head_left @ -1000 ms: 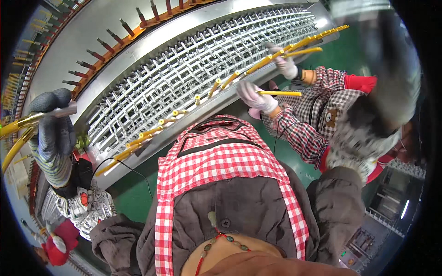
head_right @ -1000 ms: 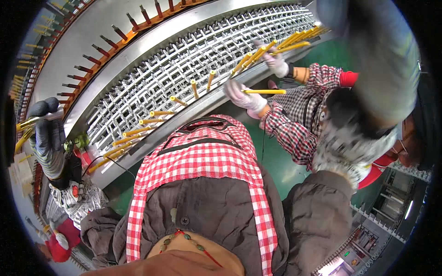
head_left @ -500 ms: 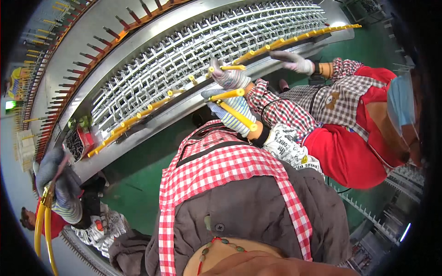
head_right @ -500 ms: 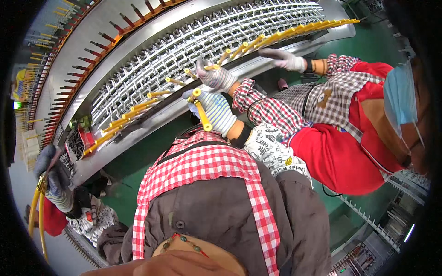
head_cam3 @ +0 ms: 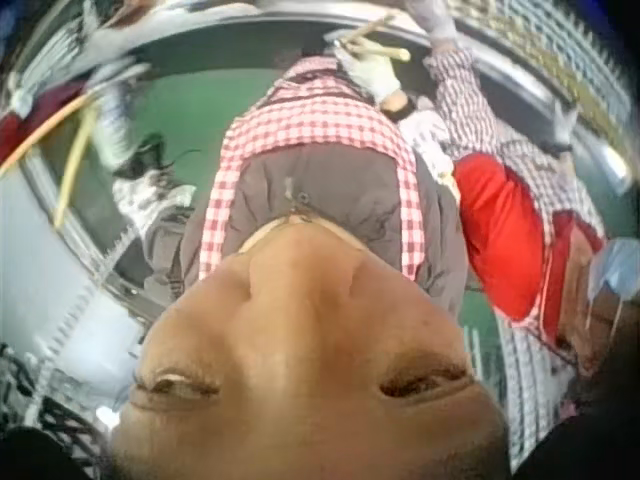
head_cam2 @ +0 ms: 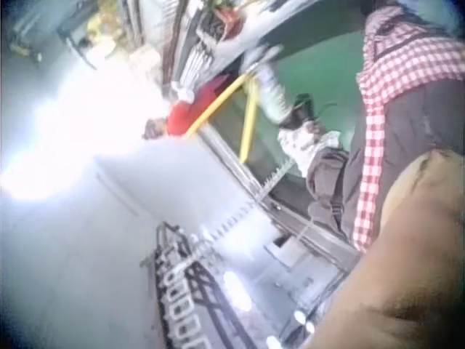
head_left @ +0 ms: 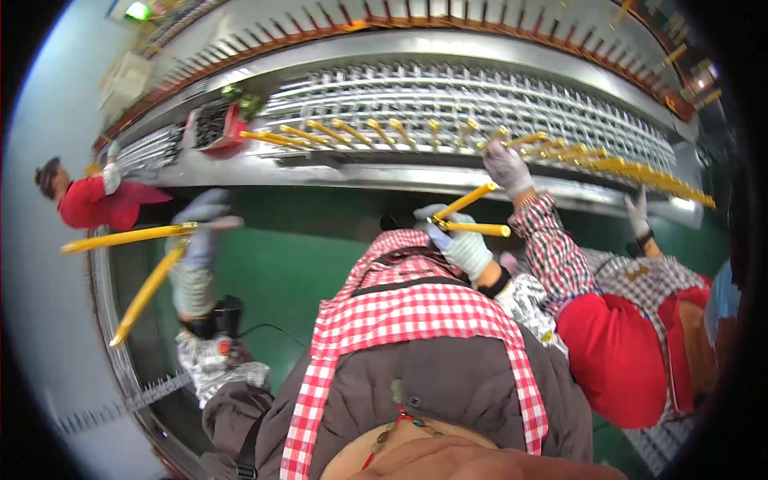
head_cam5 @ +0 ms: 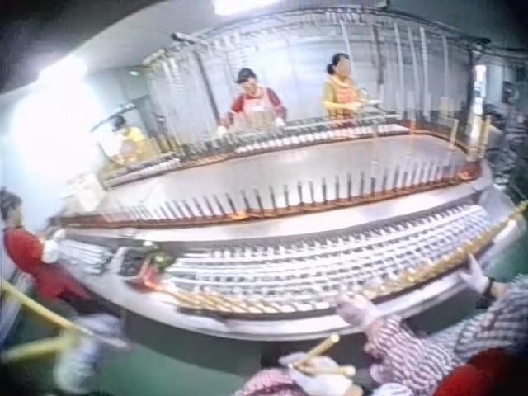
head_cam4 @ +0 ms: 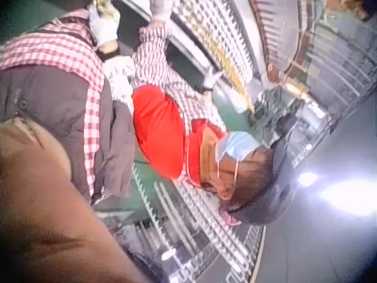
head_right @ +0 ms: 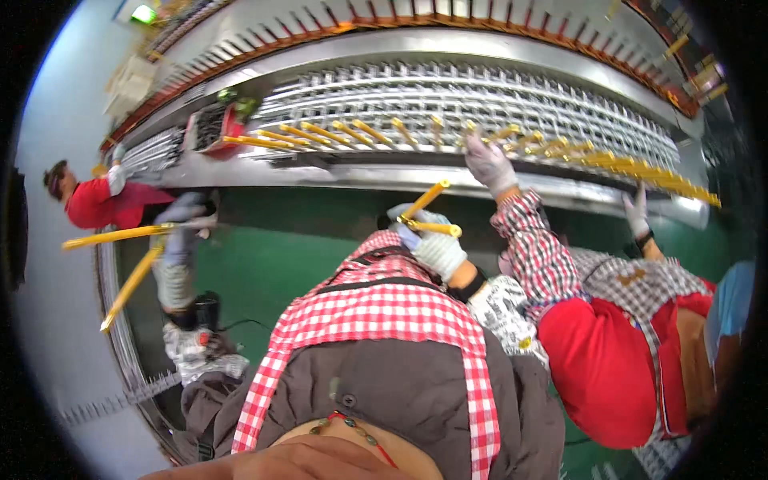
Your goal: Inserting yellow plastic tubes into a large industrial processing machine on a factory floor.
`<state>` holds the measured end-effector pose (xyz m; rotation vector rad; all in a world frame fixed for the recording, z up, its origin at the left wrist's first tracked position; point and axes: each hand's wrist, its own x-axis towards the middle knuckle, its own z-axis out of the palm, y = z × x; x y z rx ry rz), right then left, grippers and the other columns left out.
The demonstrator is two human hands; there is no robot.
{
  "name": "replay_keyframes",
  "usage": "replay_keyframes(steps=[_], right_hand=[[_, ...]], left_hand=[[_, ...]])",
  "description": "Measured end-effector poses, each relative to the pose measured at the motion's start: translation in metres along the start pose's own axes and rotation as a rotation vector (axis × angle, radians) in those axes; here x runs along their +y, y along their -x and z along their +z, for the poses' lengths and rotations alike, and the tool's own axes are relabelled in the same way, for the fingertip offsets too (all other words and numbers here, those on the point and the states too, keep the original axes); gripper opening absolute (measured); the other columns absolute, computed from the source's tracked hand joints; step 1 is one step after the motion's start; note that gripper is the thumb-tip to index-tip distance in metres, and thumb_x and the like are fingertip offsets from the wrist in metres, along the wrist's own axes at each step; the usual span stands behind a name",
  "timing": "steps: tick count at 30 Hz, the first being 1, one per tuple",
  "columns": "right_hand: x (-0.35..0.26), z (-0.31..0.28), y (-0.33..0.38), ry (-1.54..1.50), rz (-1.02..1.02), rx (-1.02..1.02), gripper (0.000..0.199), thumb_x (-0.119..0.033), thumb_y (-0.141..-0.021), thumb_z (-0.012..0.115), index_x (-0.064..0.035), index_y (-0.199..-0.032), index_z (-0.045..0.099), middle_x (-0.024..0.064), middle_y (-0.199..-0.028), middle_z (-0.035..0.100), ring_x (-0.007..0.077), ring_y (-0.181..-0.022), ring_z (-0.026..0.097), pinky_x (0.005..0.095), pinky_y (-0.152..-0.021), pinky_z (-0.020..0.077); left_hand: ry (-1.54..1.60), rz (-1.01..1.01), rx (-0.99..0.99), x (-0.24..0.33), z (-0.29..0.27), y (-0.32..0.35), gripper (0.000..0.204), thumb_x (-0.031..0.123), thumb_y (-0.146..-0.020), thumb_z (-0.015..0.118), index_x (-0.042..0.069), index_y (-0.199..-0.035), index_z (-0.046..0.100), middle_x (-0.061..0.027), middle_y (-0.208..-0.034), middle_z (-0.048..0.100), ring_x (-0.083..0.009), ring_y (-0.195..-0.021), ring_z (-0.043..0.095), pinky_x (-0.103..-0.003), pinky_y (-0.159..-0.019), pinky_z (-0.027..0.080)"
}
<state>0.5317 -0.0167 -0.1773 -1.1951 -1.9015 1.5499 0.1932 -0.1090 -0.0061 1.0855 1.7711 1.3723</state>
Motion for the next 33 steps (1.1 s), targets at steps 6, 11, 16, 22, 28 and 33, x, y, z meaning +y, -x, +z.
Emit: replay_keyframes(steps=[6, 11, 16, 22, 28, 33], right_hand=[[-0.025, 0.002, 0.021, -0.089, 0.055, -0.106, 0.017, -0.014, -0.084, 0.056, -0.0055, -0.099, 0.06, 0.0054, -0.078, 0.062, 0.0127, -0.072, 0.061, 0.0253, -0.067, 0.0473], [-0.008, 0.004, 0.027, -0.118, 0.077, -0.096, 0.015, -0.013, -0.085, 0.054, -0.0046, -0.096, 0.059, 0.0054, -0.078, 0.063, 0.0125, -0.075, 0.063, 0.0258, -0.067, 0.0495], [-0.006, 0.015, 0.01, -0.092, 0.014, -0.104, 0.016, -0.011, -0.084, 0.053, -0.0043, -0.098, 0.06, 0.0075, -0.079, 0.063, 0.0147, -0.075, 0.063, 0.0264, -0.067, 0.05], [-0.006, 0.029, 0.011, -0.245, 0.09, -0.009, 0.015, -0.007, -0.083, 0.053, -0.0011, -0.095, 0.06, 0.0097, -0.085, 0.064, 0.0162, -0.079, 0.065, 0.0263, -0.07, 0.051], [0.011, 0.052, 0.032, -0.055, 0.13, 0.193, 0.017, -0.01, -0.083, 0.053, -0.0024, -0.097, 0.059, 0.009, -0.08, 0.067, 0.017, -0.072, 0.065, 0.0259, -0.068, 0.0508], [0.038, 0.07, 0.058, -0.183, 0.217, 0.328, 0.017, -0.01, -0.084, 0.054, -0.0019, -0.097, 0.059, 0.0083, -0.081, 0.067, 0.0152, -0.074, 0.065, 0.0256, -0.069, 0.0503]], left_hand=[[0.276, -0.18, -0.336, -0.092, 0.027, 0.028, 0.039, 0.034, -0.083, 0.061, 0.001, -0.104, 0.06, -0.0171, -0.113, 0.058, -0.0231, -0.097, 0.06, -0.037, -0.093, 0.042], [0.567, -0.132, -0.075, -0.144, 0.033, 0.024, 0.031, 0.022, -0.086, 0.058, 0.003, -0.11, 0.052, -0.0171, -0.1, 0.063, -0.0256, -0.098, 0.06, -0.037, -0.09, 0.046], [0.642, -0.104, 0.157, -0.166, 0.033, 0.0, 0.019, 0.017, -0.086, 0.055, 0.005, -0.101, 0.052, -0.0028, -0.075, 0.053, -0.0133, -0.064, 0.055, -0.029, -0.066, 0.05], [0.455, -0.195, 0.409, -0.249, 0.008, -0.067, 0.023, 0.024, -0.083, 0.064, 0.005, -0.093, 0.056, 0.0002, -0.066, 0.05, -0.0101, -0.053, 0.047, -0.023, -0.05, 0.042], [0.655, -0.244, 0.736, -0.351, -0.075, -0.169, 0.034, 0.038, -0.086, 0.059, 0.004, -0.09, 0.059, -0.0033, -0.068, 0.055, -0.0109, -0.055, 0.046, -0.026, -0.053, 0.04], [0.208, -0.24, 0.339, -0.411, -0.106, -0.224, 0.018, 0.019, -0.084, 0.062, 0.007, -0.097, 0.062, -0.0015, -0.072, 0.06, -0.0061, -0.048, 0.045, -0.021, -0.042, 0.038]])
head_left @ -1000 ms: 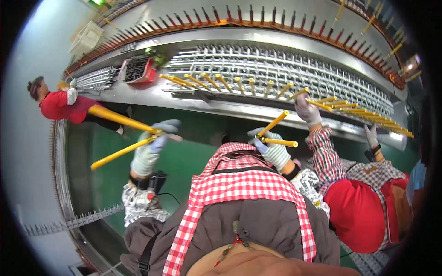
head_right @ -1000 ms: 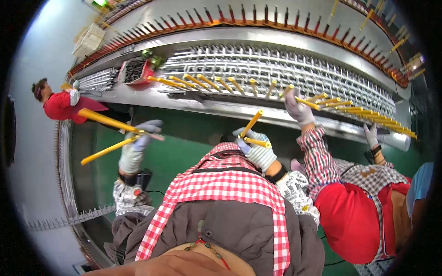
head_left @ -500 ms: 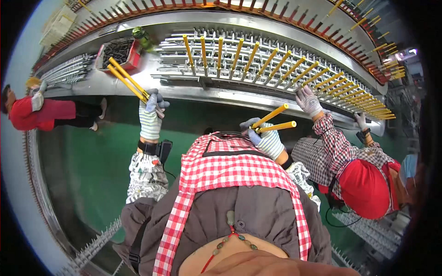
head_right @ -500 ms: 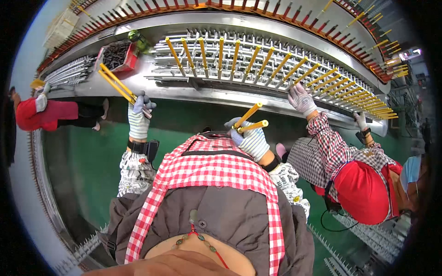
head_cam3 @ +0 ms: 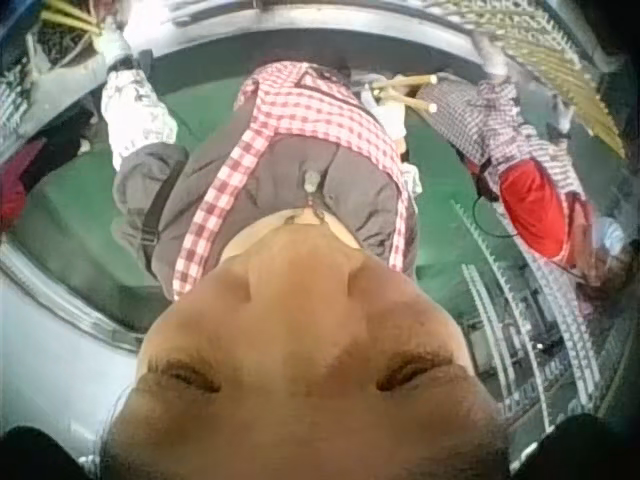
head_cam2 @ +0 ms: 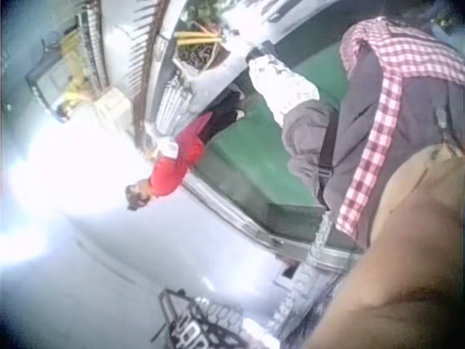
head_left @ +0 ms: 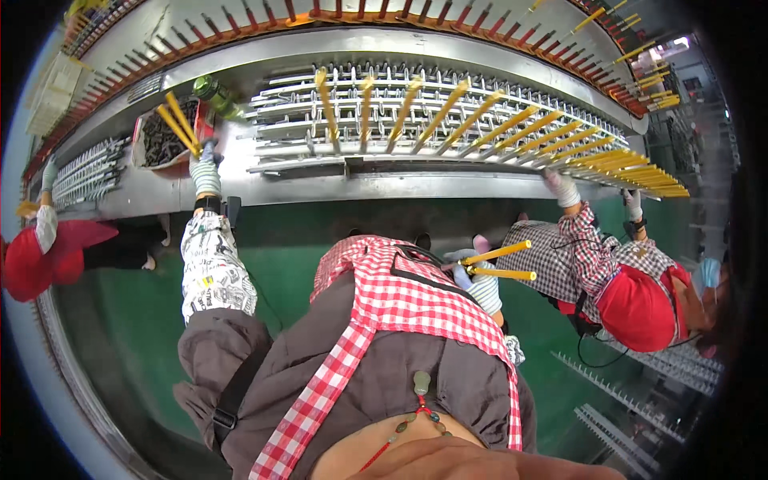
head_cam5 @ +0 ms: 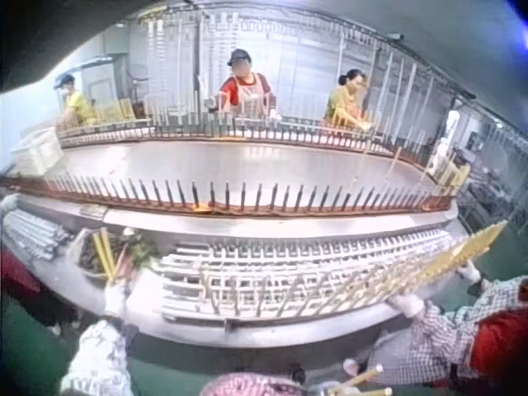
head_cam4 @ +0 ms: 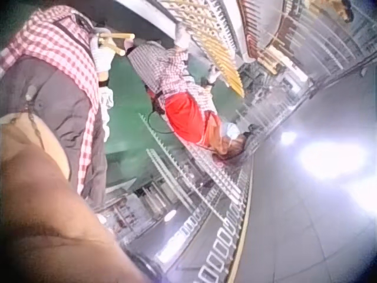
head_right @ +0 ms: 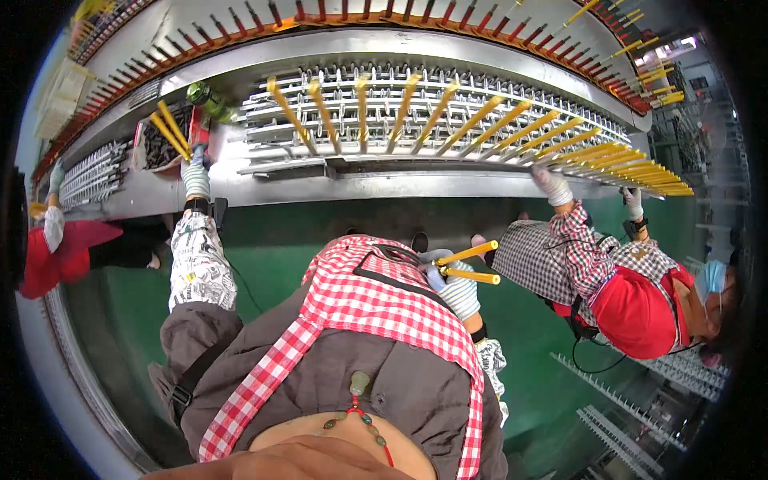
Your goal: Inserting yellow plastic tubes into a large industrial processing machine on a factory floor.
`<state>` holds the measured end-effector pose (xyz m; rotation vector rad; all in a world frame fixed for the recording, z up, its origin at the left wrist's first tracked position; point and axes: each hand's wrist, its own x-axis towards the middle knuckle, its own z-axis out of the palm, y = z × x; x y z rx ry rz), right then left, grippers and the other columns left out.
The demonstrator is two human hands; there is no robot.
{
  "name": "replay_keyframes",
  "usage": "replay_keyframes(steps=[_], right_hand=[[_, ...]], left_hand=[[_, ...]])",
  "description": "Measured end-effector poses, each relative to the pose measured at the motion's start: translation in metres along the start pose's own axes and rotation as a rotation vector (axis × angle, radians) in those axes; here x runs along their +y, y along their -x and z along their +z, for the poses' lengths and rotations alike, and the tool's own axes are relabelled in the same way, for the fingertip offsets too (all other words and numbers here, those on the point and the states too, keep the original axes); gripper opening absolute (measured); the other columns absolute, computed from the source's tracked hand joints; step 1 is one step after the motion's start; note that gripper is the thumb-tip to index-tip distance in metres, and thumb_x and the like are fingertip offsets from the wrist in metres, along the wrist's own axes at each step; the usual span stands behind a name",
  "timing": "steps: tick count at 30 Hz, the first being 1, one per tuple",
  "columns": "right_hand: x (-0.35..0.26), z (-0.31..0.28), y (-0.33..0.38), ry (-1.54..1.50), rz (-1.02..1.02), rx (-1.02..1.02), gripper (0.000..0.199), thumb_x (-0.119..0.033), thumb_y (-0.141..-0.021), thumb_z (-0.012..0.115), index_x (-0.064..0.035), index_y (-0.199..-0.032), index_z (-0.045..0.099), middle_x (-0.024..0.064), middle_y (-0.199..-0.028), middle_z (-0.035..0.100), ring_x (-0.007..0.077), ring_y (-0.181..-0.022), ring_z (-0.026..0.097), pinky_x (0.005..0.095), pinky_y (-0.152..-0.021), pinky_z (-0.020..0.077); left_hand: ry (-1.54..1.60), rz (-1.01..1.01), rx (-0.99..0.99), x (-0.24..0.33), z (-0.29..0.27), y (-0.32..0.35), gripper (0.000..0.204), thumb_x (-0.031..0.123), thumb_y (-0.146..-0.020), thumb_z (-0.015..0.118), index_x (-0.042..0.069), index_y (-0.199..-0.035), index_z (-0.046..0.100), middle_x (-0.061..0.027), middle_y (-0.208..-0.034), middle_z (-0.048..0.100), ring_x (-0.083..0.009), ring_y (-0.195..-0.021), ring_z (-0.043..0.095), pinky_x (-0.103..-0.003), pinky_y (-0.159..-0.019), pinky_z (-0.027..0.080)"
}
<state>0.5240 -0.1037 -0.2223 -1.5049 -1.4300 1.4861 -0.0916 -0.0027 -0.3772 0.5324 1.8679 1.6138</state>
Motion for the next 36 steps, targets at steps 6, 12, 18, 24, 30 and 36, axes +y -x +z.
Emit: replay_keyframes(steps=[6, 12, 18, 24, 30, 36], right_hand=[[-0.027, 0.0, 0.002, 0.152, 0.051, 0.008, 0.016, -0.015, -0.08, 0.06, -0.0084, -0.094, 0.063, 0.009, -0.083, 0.066, 0.021, -0.076, 0.064, 0.0295, -0.068, 0.0491], [-0.038, -0.011, -0.018, 0.319, -0.007, -0.1, 0.023, -0.024, -0.08, 0.059, -0.0097, -0.097, 0.062, 0.0114, -0.082, 0.064, 0.0257, -0.073, 0.062, 0.0325, -0.068, 0.0483], [-0.043, -0.029, -0.024, -0.028, -0.096, 0.024, 0.017, -0.02, -0.082, 0.056, -0.0082, -0.094, 0.056, 0.0069, -0.081, 0.062, 0.0197, -0.073, 0.061, 0.0312, -0.07, 0.0482], [-0.021, -0.067, -0.075, -0.512, 0.229, 0.146, 0.033, -0.029, -0.088, 0.054, -0.0043, -0.11, 0.057, 0.0065, -0.071, 0.063, 0.0076, -0.046, 0.05, 0.0215, -0.043, 0.0402], [0.012, -0.088, -0.171, -0.949, 0.092, 0.115, 0.029, -0.027, -0.087, 0.055, -0.0055, -0.105, 0.061, 0.0044, -0.074, 0.062, 0.0104, -0.048, 0.054, 0.0213, -0.045, 0.0421], [0.027, -0.1, -0.185, -1.061, -0.066, 0.02, 0.024, -0.025, -0.084, 0.058, -0.0051, -0.096, 0.064, 0.0023, -0.07, 0.063, 0.0073, -0.047, 0.052, 0.0207, -0.042, 0.0375]], left_hand=[[-0.51, 0.227, -0.355, 0.036, 0.085, -0.023, 0.032, 0.019, -0.084, 0.063, 0.002, -0.11, 0.058, -0.0037, -0.088, 0.062, -0.0178, -0.08, 0.057, -0.028, -0.074, 0.045], [-1.339, 0.763, -0.508, 0.033, 0.077, -0.039, 0.051, 0.022, -0.079, 0.061, 0.001, -0.123, 0.047, -0.0227, -0.121, 0.05, -0.0371, -0.114, 0.047, -0.043, -0.097, 0.038], [-1.43, 0.905, -0.531, 0.073, 0.075, -0.028, 0.037, 0.012, -0.077, 0.059, 0.007, -0.114, 0.052, -0.0193, -0.097, 0.061, -0.0367, -0.091, 0.058, -0.045, -0.08, 0.046], [-1.393, 0.651, -0.833, 0.212, 0.105, 0.064, 0.029, 0.009, -0.08, 0.059, 0.004, -0.107, 0.052, -0.0171, -0.086, 0.063, -0.0333, -0.08, 0.061, -0.04, -0.071, 0.048], [-0.804, -0.012, -0.963, 0.27, 0.08, 0.221, 0.014, 0.002, -0.083, 0.053, 0.002, -0.097, 0.05, -0.0049, -0.074, 0.058, -0.0126, -0.062, 0.056, -0.024, -0.052, 0.045], [-0.676, -0.176, -0.761, 0.221, 0.053, 0.272, 0.015, 0.008, -0.083, 0.057, 0.002, -0.097, 0.055, -0.0002, -0.076, 0.056, -0.0078, -0.068, 0.054, -0.02, -0.059, 0.044]])
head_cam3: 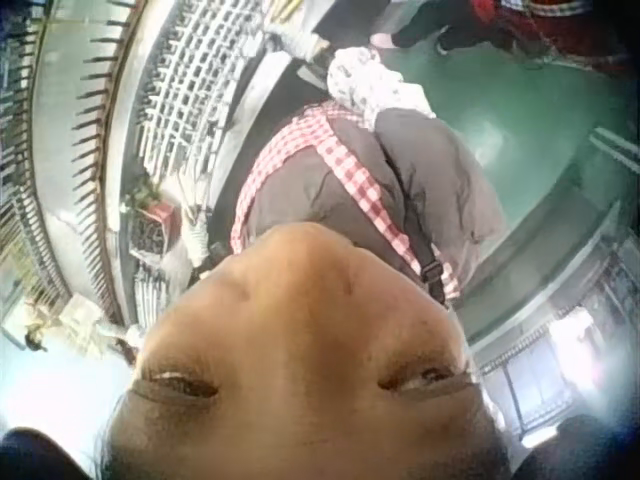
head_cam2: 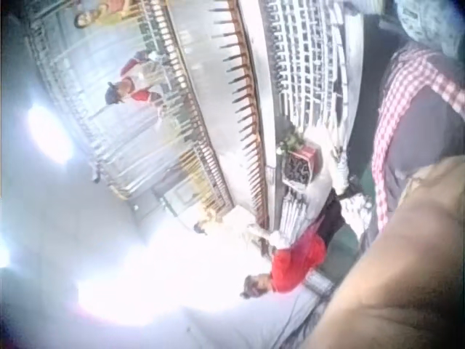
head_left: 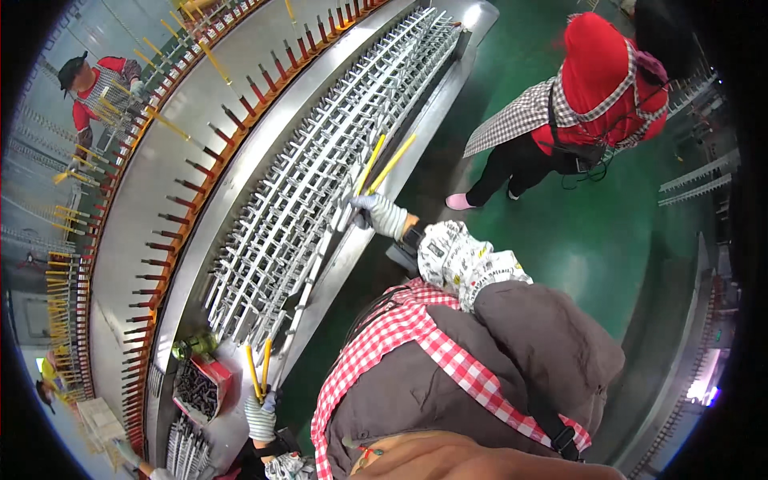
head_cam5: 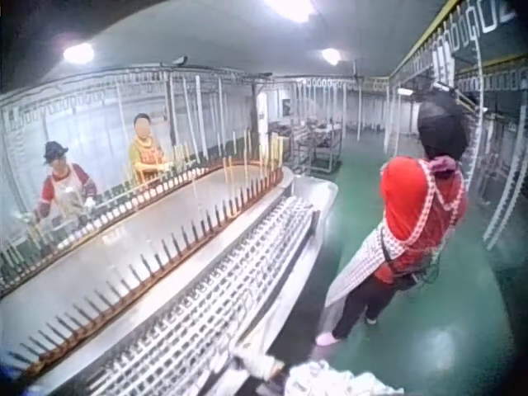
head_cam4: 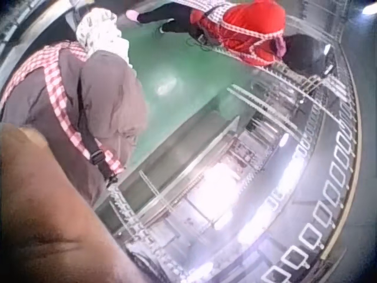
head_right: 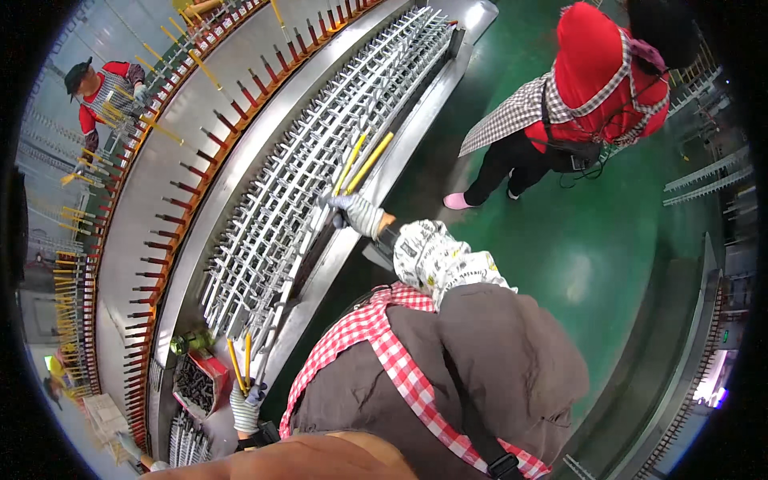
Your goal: Inserting yellow plastic tubes into a large industrial processing machine on a factory floor.
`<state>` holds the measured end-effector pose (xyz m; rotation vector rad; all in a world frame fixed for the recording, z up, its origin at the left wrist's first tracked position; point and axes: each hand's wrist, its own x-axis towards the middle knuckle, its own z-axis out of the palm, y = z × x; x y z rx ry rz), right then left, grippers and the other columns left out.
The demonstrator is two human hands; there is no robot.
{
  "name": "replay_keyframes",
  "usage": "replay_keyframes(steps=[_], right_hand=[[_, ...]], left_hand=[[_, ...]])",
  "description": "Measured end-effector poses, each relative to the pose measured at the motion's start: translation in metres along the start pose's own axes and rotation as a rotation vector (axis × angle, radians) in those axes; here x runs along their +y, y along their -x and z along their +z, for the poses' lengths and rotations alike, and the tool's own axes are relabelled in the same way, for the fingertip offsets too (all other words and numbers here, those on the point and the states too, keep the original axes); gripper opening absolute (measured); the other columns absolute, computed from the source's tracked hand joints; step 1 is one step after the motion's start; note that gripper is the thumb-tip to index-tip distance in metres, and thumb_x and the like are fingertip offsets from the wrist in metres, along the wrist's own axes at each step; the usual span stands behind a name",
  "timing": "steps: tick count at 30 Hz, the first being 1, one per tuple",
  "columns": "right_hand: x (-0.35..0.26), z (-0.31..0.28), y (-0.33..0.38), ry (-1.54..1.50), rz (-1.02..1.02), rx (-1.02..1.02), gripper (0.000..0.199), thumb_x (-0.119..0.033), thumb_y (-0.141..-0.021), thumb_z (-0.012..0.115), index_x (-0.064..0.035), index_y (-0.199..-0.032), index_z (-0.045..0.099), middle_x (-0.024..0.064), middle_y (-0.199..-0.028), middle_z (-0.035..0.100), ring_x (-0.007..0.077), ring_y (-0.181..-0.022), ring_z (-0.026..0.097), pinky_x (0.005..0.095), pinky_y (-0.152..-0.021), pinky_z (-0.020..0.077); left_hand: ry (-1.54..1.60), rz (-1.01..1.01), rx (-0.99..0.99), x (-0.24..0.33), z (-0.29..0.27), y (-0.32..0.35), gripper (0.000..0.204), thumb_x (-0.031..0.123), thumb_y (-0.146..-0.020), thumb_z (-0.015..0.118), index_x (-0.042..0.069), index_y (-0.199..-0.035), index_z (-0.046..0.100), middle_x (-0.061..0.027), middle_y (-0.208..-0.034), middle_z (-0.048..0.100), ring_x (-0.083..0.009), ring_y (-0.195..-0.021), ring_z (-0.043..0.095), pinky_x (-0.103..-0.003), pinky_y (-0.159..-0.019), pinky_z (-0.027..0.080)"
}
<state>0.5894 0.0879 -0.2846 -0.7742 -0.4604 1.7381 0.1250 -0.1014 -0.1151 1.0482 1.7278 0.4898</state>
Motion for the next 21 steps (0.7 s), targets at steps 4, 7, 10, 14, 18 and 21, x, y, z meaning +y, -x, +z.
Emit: replay_keyframes(steps=[4, 7, 10, 14, 18, 21], right_hand=[[-0.006, -0.009, 0.021, 0.003, 0.082, -0.025, 0.029, -0.027, -0.084, 0.06, -0.0022, -0.099, 0.063, 0.0017, -0.067, 0.062, 0.0065, -0.044, 0.048, 0.0208, -0.041, 0.0355], [-0.022, -0.008, 0.039, 0.047, 0.111, -0.07, 0.03, -0.025, -0.084, 0.059, 0.0006, -0.1, 0.061, 0.0088, -0.078, 0.066, 0.0085, -0.045, 0.055, 0.0194, -0.04, 0.0416], [-0.03, -0.013, 0.039, 0.115, 0.154, -0.131, 0.037, -0.025, -0.084, 0.058, 0.0019, -0.11, 0.06, 0.0079, -0.076, 0.065, 0.0087, -0.045, 0.055, 0.0188, -0.04, 0.042], [-0.015, -0.024, 0.027, 0.108, 0.211, -0.079, 0.035, -0.025, -0.085, 0.055, 0.0009, -0.108, 0.062, 0.0034, -0.066, 0.063, 0.0082, -0.045, 0.055, 0.0194, -0.041, 0.0413], [-0.003, -0.024, 0.023, 0.19, 0.318, 0.063, 0.03, -0.025, -0.086, 0.056, -0.0024, -0.104, 0.065, 0.0025, -0.062, 0.061, 0.0092, -0.044, 0.054, 0.0209, -0.041, 0.0412], [0.003, -0.018, 0.025, 0.243, 0.298, 0.028, 0.026, -0.024, -0.087, 0.055, -0.0073, -0.104, 0.066, 0.0036, -0.06, 0.06, 0.0102, -0.044, 0.054, 0.0216, -0.041, 0.042]], left_hand=[[-0.131, 0.072, 0.093, -0.032, 0.003, -0.006, 0.018, 0.004, -0.08, 0.061, 0.001, -0.097, 0.056, 0.0004, -0.077, 0.055, -0.0075, -0.065, 0.049, -0.022, -0.058, 0.043], [-0.18, 0.053, 0.109, -0.045, 0.001, -0.014, 0.021, 0.004, -0.078, 0.062, 0.001, -0.098, 0.056, -0.0001, -0.078, 0.055, -0.0081, -0.066, 0.048, -0.022, -0.058, 0.043], [-0.119, -0.067, 0.094, -0.064, -0.009, -0.026, 0.022, 0.002, -0.077, 0.062, 0.002, -0.099, 0.056, -0.0002, -0.078, 0.054, -0.0088, -0.067, 0.048, -0.023, -0.059, 0.042], [-0.142, -0.081, 0.032, -0.089, -0.021, -0.042, 0.023, -0.001, -0.077, 0.06, 0.002, -0.099, 0.055, -0.0004, -0.081, 0.054, -0.0095, -0.068, 0.048, -0.023, -0.059, 0.043], [-0.068, -0.084, 0.061, -0.099, -0.031, -0.058, 0.021, -0.001, -0.078, 0.056, 0.001, -0.099, 0.051, -0.0046, -0.078, 0.056, -0.014, -0.065, 0.058, -0.024, -0.057, 0.048], [0.002, -0.09, 0.109, -0.095, -0.023, -0.05, 0.021, -0.002, -0.079, 0.056, 0.001, -0.099, 0.051, -0.0031, -0.077, 0.054, -0.0147, -0.066, 0.058, -0.025, -0.058, 0.048]])
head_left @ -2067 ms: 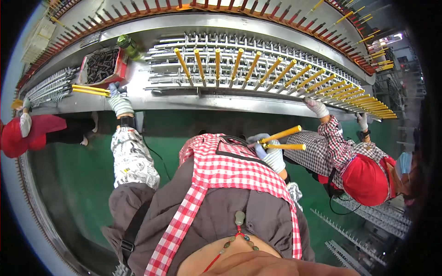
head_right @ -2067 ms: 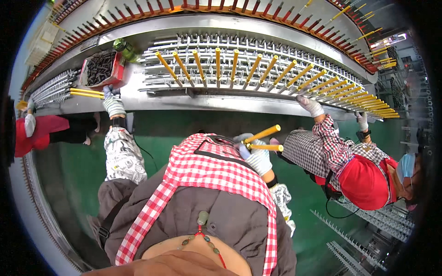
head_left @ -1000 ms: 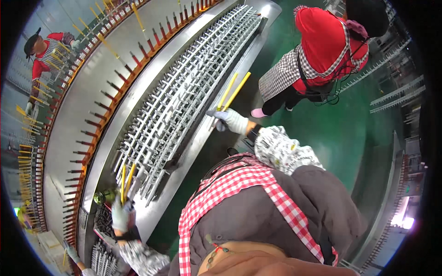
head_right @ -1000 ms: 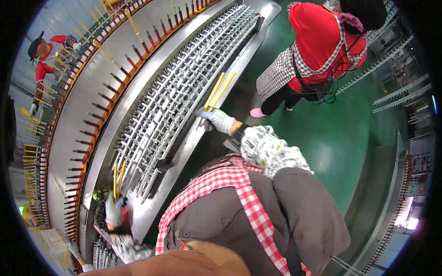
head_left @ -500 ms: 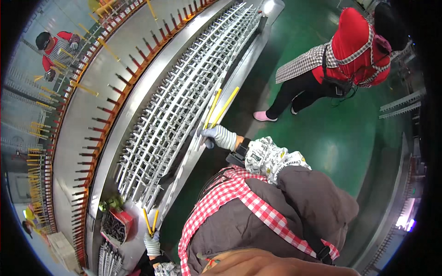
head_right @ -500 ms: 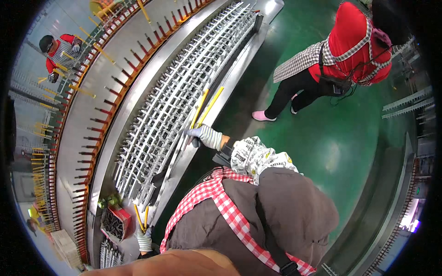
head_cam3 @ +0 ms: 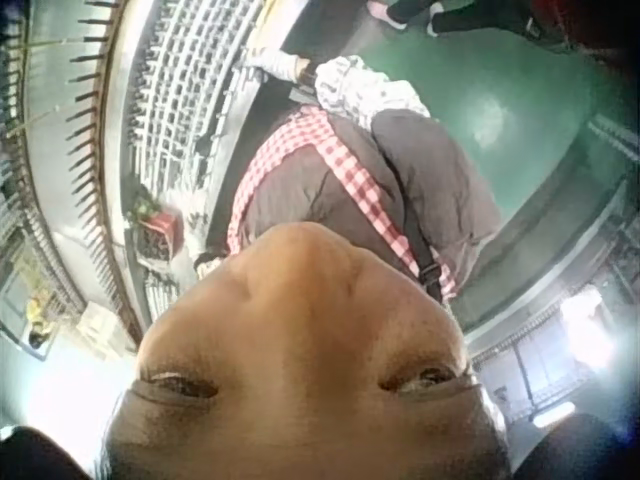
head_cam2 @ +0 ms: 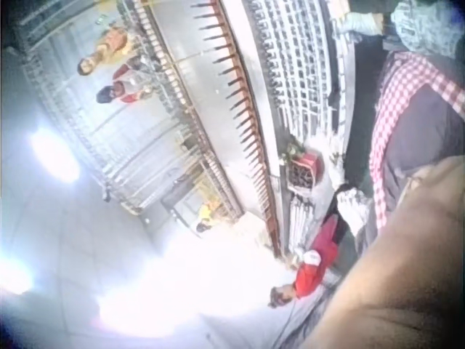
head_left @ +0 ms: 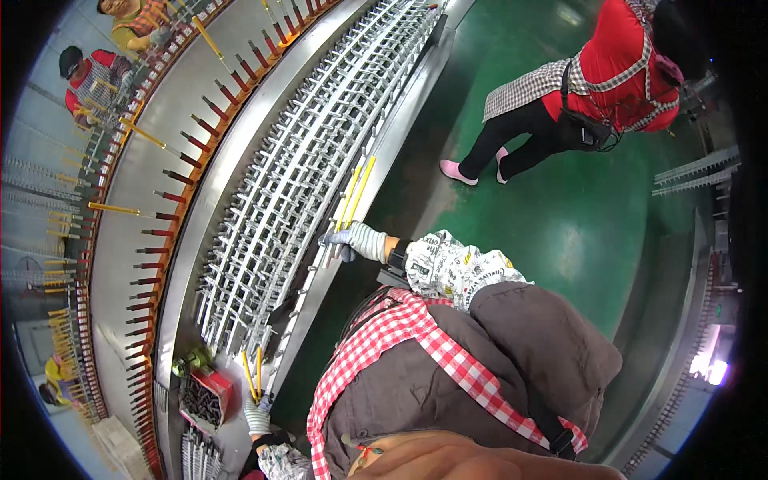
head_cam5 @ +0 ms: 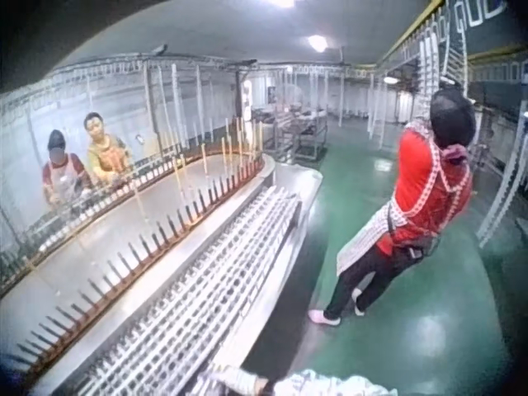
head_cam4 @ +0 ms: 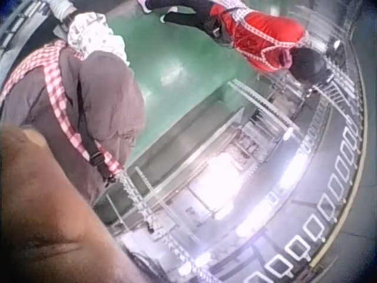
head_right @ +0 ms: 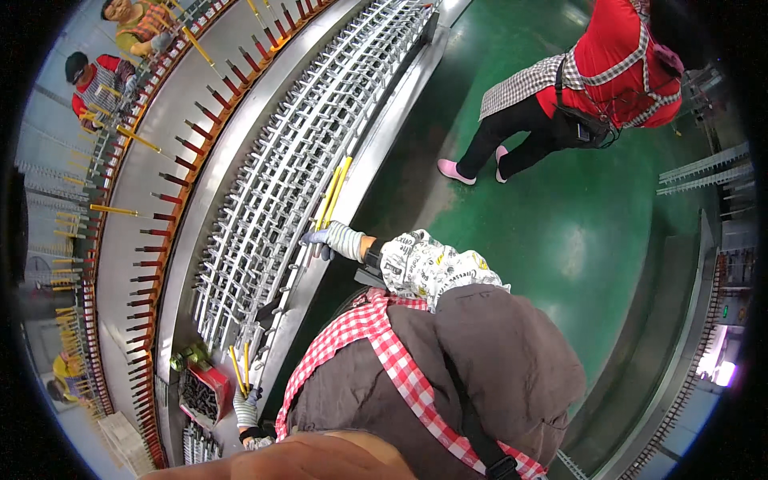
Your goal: Inserting yellow plastic tubes into a large industrial processing machine on a factory floor.
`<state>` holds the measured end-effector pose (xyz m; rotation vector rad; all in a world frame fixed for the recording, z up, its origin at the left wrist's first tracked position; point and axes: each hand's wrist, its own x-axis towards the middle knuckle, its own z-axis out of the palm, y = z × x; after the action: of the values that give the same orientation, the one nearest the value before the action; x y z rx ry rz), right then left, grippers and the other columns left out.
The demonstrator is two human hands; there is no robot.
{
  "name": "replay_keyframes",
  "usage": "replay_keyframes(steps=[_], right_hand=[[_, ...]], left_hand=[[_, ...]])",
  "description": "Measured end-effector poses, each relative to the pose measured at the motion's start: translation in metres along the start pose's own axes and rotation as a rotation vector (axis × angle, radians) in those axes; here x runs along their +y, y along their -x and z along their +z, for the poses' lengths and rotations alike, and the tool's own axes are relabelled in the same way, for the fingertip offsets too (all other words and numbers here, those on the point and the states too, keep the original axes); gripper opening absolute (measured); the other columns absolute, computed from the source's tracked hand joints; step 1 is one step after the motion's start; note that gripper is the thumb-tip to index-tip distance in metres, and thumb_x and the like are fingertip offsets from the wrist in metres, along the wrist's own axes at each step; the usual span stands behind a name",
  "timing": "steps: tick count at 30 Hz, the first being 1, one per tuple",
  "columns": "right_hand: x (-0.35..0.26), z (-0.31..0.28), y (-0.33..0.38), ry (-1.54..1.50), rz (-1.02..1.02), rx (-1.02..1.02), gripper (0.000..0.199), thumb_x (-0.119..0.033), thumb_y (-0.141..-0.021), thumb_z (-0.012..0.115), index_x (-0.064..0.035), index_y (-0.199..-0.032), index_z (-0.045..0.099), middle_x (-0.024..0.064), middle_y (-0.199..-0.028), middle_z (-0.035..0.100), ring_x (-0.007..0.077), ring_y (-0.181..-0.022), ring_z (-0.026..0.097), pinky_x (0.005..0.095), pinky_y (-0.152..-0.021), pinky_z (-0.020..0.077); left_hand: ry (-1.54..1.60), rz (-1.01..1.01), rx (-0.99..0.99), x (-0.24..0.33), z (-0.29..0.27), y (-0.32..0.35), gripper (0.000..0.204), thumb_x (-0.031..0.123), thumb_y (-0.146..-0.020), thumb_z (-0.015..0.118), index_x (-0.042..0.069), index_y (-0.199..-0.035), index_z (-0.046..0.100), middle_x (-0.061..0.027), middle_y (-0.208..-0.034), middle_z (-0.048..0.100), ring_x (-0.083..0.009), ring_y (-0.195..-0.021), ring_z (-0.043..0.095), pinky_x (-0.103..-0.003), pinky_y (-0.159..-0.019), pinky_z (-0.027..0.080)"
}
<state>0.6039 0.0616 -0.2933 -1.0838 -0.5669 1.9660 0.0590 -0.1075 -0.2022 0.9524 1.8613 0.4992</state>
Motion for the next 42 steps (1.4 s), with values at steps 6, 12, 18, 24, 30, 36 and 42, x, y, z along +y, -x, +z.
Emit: replay_keyframes(steps=[6, 12, 18, 24, 30, 36, 42], right_hand=[[0.03, 0.0, -0.02, 0.149, -0.152, 0.124, 0.03, -0.032, -0.089, 0.049, -0.0062, -0.091, 0.065, 0.0039, -0.063, 0.056, 0.0143, -0.062, 0.052, 0.0303, -0.058, 0.0426], [0.018, 0.014, -0.067, -0.142, -0.024, 0.08, 0.021, -0.016, -0.085, 0.053, -0.0059, -0.101, 0.062, 0.0015, -0.08, 0.059, 0.0091, -0.068, 0.052, 0.0227, -0.059, 0.0429], [0.016, -0.009, -0.075, -0.153, 0.049, 0.126, 0.026, -0.023, -0.082, 0.06, -0.0066, -0.102, 0.059, 0.0032, -0.085, 0.057, 0.0133, -0.057, 0.049, 0.0251, -0.05, 0.0402], [0.017, -0.029, -0.075, -0.003, -0.004, 0.199, 0.03, -0.028, -0.083, 0.06, -0.0076, -0.106, 0.059, 0.0022, -0.084, 0.058, 0.0117, -0.06, 0.052, 0.0237, -0.052, 0.0415], [0.012, 0.002, -0.001, 0.444, -0.19, 0.171, 0.028, -0.026, -0.088, 0.058, -0.0055, -0.107, 0.059, 0.0086, -0.07, 0.063, 0.0121, -0.055, 0.059, 0.0215, -0.048, 0.0447], [0.014, 0.076, 0.018, 0.602, -0.201, -0.05, 0.025, -0.022, -0.086, 0.059, -0.006, -0.105, 0.061, 0.0036, -0.074, 0.062, 0.0088, -0.054, 0.056, 0.0203, -0.049, 0.0433], [0.013, 0.153, -0.006, 0.929, -0.533, -0.257, 0.023, -0.026, -0.084, 0.06, -0.0104, -0.1, 0.064, 0.0082, -0.076, 0.064, 0.0192, -0.062, 0.06, 0.0298, -0.059, 0.0478]], left_hand=[[-0.536, 0.21, 0.079, -0.003, 0.016, -0.014, 0.015, 0.007, -0.083, 0.056, -0.002, -0.095, 0.056, -0.0085, -0.081, 0.058, -0.0157, -0.074, 0.056, -0.031, -0.063, 0.047], [-0.73, 0.326, 0.21, -0.008, 0.004, -0.07, 0.033, 0.029, -0.08, 0.064, 0.005, -0.102, 0.057, -0.021, -0.089, 0.062, -0.0389, -0.084, 0.057, -0.044, -0.071, 0.045], [-0.679, 0.275, 0.21, 0.009, 0.034, -0.073, 0.031, 0.026, -0.083, 0.062, 0.008, -0.108, 0.056, -0.0196, -0.094, 0.062, -0.0363, -0.09, 0.058, -0.04, -0.077, 0.046], [-0.671, 0.26, 0.182, 0.011, 0.049, -0.081, 0.032, 0.02, -0.081, 0.064, 0.007, -0.109, 0.056, -0.0149, -0.092, 0.063, -0.0289, -0.085, 0.061, -0.035, -0.078, 0.046], [0.574, 0.492, 0.54, 0.089, 0.129, -0.025, 0.028, 0.018, -0.087, 0.059, 0.003, -0.111, 0.058, -0.0043, -0.098, 0.062, -0.0113, -0.088, 0.056, -0.024, -0.076, 0.044], [0.76, 0.419, 0.492, 0.137, 0.187, -0.035, 0.03, 0.023, -0.088, 0.059, 0.002, -0.109, 0.06, -0.0052, -0.088, 0.064, -0.0117, -0.081, 0.058, -0.023, -0.073, 0.044], [0.604, 0.536, 0.492, 0.118, 0.181, -0.054, 0.027, 0.017, -0.086, 0.062, 0.001, -0.107, 0.062, -0.005, -0.092, 0.065, -0.0127, -0.088, 0.059, -0.026, -0.082, 0.045]])
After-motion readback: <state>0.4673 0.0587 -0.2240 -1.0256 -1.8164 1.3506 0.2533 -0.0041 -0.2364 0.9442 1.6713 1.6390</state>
